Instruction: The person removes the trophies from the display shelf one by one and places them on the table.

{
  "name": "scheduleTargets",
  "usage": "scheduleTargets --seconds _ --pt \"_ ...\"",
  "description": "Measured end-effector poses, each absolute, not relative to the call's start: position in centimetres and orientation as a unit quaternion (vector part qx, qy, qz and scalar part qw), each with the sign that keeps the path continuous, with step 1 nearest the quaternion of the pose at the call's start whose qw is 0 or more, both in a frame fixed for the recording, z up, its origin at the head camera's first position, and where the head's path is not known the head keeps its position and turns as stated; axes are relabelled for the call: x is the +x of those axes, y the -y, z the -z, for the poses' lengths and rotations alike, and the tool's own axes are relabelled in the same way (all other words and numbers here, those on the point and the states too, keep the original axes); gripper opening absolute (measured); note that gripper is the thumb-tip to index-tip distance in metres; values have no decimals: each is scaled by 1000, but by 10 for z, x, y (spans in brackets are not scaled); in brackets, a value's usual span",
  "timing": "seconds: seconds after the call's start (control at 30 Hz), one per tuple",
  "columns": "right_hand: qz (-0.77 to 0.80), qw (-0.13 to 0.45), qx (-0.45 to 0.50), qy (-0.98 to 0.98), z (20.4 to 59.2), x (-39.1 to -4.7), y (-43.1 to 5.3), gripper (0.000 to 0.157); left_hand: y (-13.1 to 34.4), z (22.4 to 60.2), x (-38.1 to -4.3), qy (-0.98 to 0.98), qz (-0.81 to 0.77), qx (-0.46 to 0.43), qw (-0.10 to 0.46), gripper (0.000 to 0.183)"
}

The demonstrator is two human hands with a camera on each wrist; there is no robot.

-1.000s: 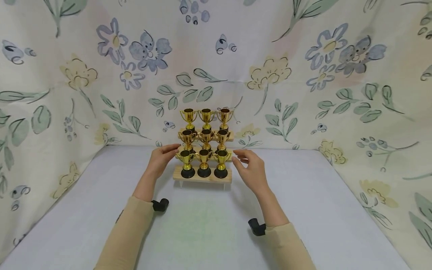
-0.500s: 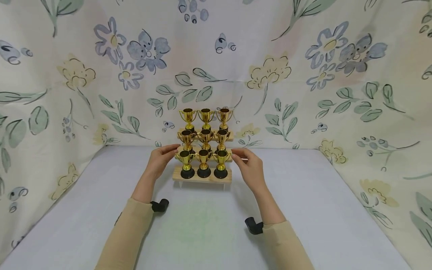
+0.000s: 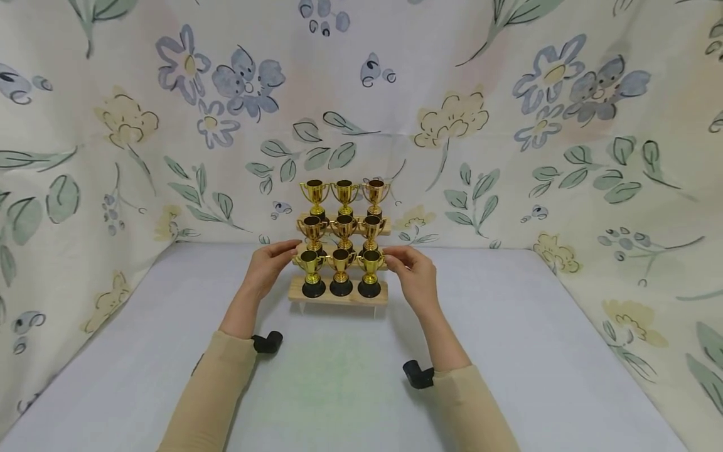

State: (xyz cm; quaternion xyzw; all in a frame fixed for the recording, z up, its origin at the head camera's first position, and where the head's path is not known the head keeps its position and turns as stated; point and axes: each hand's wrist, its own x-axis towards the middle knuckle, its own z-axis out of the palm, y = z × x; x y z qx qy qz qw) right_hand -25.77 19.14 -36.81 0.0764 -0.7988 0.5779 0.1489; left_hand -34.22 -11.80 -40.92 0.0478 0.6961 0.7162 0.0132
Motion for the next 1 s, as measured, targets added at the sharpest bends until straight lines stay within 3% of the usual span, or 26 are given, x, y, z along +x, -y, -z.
scheduleTargets --seconds 1.0 --pt "-612 159 54 773 373 -262 -192 23 117 408 -342 -696 -716 49 20 41"
